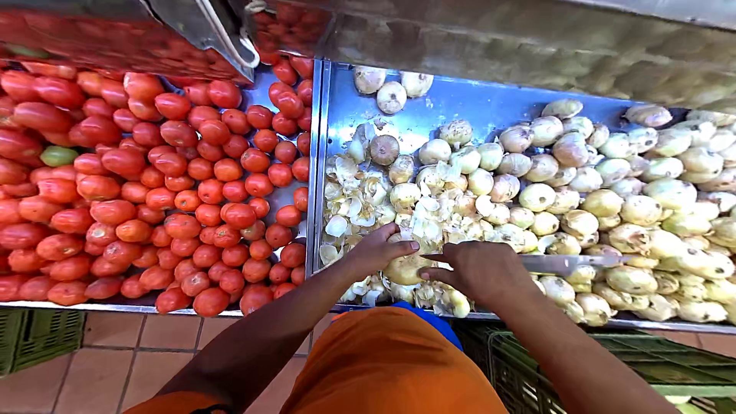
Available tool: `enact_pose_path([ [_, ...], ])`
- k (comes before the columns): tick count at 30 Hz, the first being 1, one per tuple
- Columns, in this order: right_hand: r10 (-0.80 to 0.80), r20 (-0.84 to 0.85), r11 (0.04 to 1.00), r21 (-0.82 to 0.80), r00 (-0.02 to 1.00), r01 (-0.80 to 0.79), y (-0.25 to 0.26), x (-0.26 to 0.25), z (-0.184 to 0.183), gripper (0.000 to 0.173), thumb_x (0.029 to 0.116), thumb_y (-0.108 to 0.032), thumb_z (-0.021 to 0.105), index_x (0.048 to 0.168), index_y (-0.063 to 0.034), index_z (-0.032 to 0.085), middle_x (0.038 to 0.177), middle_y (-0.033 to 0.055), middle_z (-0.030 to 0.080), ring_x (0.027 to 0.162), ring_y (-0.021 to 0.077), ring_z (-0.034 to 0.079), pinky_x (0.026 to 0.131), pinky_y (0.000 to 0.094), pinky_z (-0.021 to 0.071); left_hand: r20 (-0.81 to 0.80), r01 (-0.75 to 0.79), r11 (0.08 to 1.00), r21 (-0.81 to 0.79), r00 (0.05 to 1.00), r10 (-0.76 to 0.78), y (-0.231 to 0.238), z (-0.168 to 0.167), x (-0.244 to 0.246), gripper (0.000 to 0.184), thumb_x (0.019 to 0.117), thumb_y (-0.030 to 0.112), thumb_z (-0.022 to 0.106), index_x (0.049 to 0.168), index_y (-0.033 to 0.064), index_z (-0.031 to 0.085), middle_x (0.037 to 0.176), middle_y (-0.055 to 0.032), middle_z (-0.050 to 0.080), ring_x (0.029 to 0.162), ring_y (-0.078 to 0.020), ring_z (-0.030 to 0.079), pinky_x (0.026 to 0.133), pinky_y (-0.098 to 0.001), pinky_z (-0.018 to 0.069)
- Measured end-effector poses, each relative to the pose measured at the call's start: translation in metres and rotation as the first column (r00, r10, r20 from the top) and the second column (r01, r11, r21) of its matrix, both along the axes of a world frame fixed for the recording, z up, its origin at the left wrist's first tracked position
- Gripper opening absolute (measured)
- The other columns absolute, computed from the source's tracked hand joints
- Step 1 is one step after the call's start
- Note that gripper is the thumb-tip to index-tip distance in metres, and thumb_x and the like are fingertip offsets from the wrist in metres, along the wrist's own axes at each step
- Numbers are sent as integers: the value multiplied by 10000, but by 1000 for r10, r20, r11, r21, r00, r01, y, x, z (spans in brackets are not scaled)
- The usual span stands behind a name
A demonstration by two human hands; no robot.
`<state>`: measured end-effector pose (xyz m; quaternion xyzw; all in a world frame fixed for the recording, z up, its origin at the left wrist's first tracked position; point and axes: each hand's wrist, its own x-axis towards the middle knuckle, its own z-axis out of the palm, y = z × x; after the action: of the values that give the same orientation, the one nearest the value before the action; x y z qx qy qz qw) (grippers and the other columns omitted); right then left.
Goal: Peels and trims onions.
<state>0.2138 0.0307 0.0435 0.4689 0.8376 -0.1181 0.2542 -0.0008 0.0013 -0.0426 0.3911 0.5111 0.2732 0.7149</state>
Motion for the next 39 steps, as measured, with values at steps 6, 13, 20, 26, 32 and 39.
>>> enact_pose_path([
  [6,168,-67,985,-37,983,-171,-4,1,-7,803,829,-914,403,707,-155,637,615,39,598,645,254,668,551,477,513,-236,200,978,66,955,-179,7,17,2,471,960,533,654,1180,116,670,1036,-106,718,967,-237,702,881,-532,563],
  [13,210,-371,971,187,904,-149,-37,13,-39,735,930,-814,390,640,-168,587,533,7,520,511,204,602,447,435,472,-164,88,994,72,984,-75,7,12,5,479,963,526,651,1225,126,661,1073,-101,721,991,-230,703,883,-518,574],
  [20,-91,-311,993,41,946,109,-31,36,-16,674,888,-805,516,743,-157,628,613,26,572,596,240,639,522,496,512,80,-75,986,-151,993,87,10,20,7,484,1027,474,572,1288,69,608,1110,-154,708,999,-261,703,881,-465,585],
  [26,-523,-479,851,-256,705,458,-29,42,-9,544,902,-704,626,781,-175,596,579,-2,512,524,177,531,494,427,454,420,-79,848,-525,842,338,0,16,13,685,979,688,404,1339,130,576,1161,-201,671,924,-311,707,724,-418,608],
  [32,-630,-560,776,-429,537,463,-39,21,-16,526,798,-677,769,945,-188,644,672,-18,577,590,145,558,554,390,491,474,-128,853,-507,785,399,-23,25,28,696,942,774,407,1284,200,603,1089,-90,673,834,-170,675,671,-300,572],
  [39,142,-592,947,314,793,64,-35,31,-22,628,971,-717,465,658,-180,556,564,-40,477,494,142,530,430,362,424,311,-135,866,-482,897,313,-17,28,21,612,1001,654,418,1296,154,614,1102,-151,693,836,-246,705,662,-359,591],
])
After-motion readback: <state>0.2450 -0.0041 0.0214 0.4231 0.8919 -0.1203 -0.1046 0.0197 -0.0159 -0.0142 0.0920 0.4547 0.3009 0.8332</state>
